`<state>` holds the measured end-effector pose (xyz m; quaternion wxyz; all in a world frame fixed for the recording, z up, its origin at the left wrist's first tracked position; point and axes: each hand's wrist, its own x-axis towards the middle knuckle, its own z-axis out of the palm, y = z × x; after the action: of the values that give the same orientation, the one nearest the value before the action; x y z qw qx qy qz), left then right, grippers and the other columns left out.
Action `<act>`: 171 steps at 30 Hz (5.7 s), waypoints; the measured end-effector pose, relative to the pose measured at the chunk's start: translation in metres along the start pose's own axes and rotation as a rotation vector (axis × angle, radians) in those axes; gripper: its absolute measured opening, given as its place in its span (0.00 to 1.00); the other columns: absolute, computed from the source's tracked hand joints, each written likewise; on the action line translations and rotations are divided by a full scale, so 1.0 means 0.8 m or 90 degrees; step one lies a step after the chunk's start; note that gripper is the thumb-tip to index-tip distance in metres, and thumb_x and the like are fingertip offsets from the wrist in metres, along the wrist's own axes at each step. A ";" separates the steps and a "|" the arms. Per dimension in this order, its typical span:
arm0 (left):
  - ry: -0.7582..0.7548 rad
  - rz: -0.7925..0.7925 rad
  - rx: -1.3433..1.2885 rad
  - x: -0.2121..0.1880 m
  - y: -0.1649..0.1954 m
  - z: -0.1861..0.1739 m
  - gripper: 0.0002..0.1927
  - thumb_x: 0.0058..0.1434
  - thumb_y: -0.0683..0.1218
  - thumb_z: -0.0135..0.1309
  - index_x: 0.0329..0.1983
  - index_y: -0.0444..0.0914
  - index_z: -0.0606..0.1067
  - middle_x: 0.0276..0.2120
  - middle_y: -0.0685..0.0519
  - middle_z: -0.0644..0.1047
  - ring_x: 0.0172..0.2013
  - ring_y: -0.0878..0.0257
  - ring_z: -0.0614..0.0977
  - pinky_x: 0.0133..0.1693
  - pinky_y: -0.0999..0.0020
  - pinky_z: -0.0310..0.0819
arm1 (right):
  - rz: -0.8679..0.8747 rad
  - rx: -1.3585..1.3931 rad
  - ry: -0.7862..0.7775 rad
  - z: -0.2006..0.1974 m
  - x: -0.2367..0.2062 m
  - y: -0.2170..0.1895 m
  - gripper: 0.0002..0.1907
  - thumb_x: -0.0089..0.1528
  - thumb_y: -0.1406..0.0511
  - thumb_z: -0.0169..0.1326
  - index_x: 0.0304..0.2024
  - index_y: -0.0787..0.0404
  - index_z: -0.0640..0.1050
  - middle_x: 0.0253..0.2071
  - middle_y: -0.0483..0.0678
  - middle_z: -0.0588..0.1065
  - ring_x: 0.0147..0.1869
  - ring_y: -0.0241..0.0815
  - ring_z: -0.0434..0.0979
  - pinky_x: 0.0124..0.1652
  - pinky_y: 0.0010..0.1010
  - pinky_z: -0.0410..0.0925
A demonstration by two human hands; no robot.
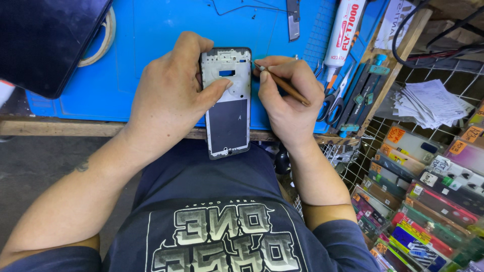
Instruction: The person uses a small metal tool to pry and remove adhesive strips and internal components from a disassembled smartphone frame. They carefully lift and peel away parts from the device's interior while working over a blue mat.
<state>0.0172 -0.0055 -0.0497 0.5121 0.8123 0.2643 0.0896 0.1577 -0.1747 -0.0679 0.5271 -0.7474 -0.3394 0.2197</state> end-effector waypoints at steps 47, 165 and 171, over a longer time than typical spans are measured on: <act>-0.003 -0.006 0.012 -0.001 -0.001 0.000 0.24 0.62 0.45 0.69 0.52 0.31 0.69 0.26 0.47 0.75 0.25 0.59 0.80 0.26 0.66 0.71 | -0.017 -0.017 0.006 0.002 -0.011 0.000 0.05 0.68 0.76 0.57 0.43 0.69 0.73 0.50 0.57 0.81 0.47 0.40 0.83 0.50 0.29 0.77; 0.006 0.008 0.029 -0.003 0.001 0.004 0.25 0.62 0.44 0.70 0.53 0.30 0.69 0.28 0.48 0.75 0.27 0.59 0.80 0.28 0.65 0.72 | -0.152 -0.174 0.003 -0.003 -0.021 -0.006 0.08 0.65 0.77 0.60 0.46 0.71 0.76 0.48 0.60 0.80 0.51 0.51 0.85 0.49 0.32 0.76; 0.013 0.024 0.032 -0.003 0.001 0.004 0.25 0.63 0.44 0.70 0.53 0.30 0.69 0.28 0.47 0.75 0.27 0.59 0.80 0.29 0.65 0.73 | -0.162 -0.177 -0.008 -0.002 -0.018 -0.008 0.08 0.65 0.77 0.60 0.46 0.71 0.76 0.49 0.60 0.80 0.52 0.52 0.85 0.50 0.32 0.76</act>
<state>0.0165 -0.0098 -0.0503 0.4866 0.8289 0.2567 0.1009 0.1471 -0.1853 -0.0620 0.4400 -0.7627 -0.4617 0.1069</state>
